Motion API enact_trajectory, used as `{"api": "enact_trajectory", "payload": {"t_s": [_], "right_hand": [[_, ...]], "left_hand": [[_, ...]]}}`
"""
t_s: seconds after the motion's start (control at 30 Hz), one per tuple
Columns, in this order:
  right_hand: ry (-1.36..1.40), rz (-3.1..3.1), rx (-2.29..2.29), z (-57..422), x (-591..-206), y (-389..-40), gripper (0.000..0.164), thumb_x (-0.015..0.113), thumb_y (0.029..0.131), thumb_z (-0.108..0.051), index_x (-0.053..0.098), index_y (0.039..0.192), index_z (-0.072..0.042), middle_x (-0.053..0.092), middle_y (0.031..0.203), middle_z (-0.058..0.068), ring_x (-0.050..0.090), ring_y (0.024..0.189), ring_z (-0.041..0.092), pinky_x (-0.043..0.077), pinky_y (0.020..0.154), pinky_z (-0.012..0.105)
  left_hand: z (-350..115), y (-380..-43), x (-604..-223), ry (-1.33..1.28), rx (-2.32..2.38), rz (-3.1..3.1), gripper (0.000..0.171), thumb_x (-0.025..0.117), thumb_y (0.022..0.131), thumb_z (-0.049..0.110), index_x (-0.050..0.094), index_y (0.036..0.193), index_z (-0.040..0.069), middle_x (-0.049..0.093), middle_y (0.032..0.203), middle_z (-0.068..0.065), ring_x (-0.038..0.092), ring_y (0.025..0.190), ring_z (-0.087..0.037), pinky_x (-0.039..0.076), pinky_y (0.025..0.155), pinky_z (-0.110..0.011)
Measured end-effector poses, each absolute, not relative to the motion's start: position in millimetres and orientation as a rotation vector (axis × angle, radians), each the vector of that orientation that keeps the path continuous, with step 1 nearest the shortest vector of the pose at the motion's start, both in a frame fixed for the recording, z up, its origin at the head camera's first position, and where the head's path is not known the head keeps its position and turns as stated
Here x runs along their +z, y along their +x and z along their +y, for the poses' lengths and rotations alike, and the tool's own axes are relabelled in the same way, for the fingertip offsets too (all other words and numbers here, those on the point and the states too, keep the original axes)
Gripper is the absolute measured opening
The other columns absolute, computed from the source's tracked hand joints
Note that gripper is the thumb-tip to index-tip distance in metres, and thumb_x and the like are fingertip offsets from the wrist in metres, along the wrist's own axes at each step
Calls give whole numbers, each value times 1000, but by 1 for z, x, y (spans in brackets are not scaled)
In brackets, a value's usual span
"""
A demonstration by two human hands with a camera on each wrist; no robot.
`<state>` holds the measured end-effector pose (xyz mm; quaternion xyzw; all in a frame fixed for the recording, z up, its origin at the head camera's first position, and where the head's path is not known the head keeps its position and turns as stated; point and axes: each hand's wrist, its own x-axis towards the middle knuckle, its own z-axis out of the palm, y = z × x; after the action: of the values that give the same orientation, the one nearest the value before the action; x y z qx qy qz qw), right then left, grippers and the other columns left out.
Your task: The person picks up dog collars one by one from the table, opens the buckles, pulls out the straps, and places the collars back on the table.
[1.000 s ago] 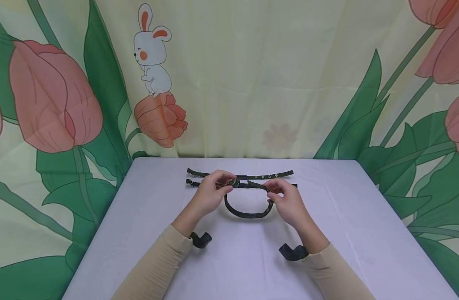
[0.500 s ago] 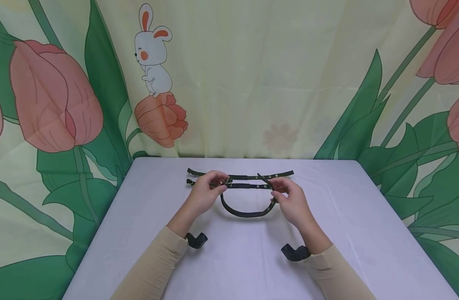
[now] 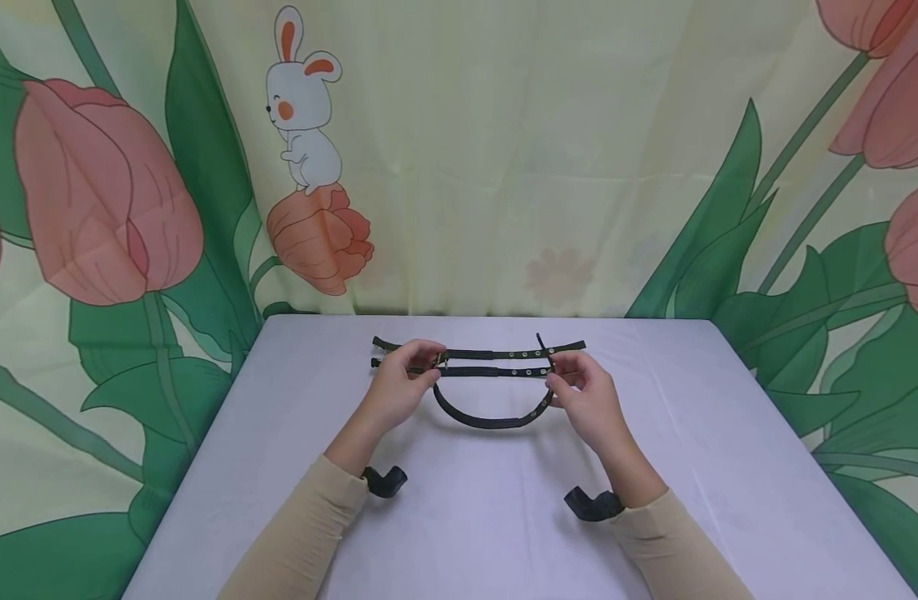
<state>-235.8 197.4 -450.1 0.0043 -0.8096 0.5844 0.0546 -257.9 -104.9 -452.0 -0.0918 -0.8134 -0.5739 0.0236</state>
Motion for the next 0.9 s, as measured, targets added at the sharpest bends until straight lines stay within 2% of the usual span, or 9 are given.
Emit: {"api": "enact_trajectory", "payload": {"t_s": [0.27, 0.43, 0.57, 0.8, 0.9], "right_hand": [[26, -2410, 1827, 200, -450, -236, 39, 62, 103, 1, 57, 142, -3, 60, 119, 22, 69, 98, 15, 67, 77, 31], [8, -2393, 1850, 201, -450, -235, 36, 62, 104, 1, 59, 139, -3, 61, 121, 24, 69, 98, 13, 67, 78, 32], [-4, -2362, 1861, 202, -452, -236, 31, 64, 105, -4, 60, 136, -3, 64, 120, 20, 71, 97, 11, 68, 78, 34], [-33, -2335, 1878, 204, -453, -238, 29, 65, 106, -5, 59, 134, -1, 64, 128, 23, 72, 109, 26, 68, 80, 36], [-24, -2335, 1882, 205, -452, -238, 31, 63, 106, -1, 58, 136, 0, 63, 129, 21, 72, 111, 23, 68, 82, 36]], "left_hand": [[-111, -257, -453, -272, -1778, -2489, 33, 70, 99, 1, 73, 130, 13, 70, 122, -10, 67, 115, -26, 56, 99, -40], [-113, -258, -454, -243, -1804, -2442, 29, 73, 99, 4, 74, 127, 13, 70, 116, -11, 68, 111, -24, 57, 97, -34], [-114, -258, -454, -217, -1815, -2433, 28, 76, 99, 6, 74, 125, 14, 70, 115, -9, 67, 110, -23, 58, 96, -33], [-118, -258, -452, -184, -1813, -2439, 27, 74, 100, 2, 73, 124, 14, 69, 115, -10, 66, 110, -24, 59, 95, -37], [-121, -260, -453, -191, -1798, -2442, 29, 72, 101, 2, 73, 127, 14, 70, 118, -10, 67, 113, -25, 58, 97, -39]]}}
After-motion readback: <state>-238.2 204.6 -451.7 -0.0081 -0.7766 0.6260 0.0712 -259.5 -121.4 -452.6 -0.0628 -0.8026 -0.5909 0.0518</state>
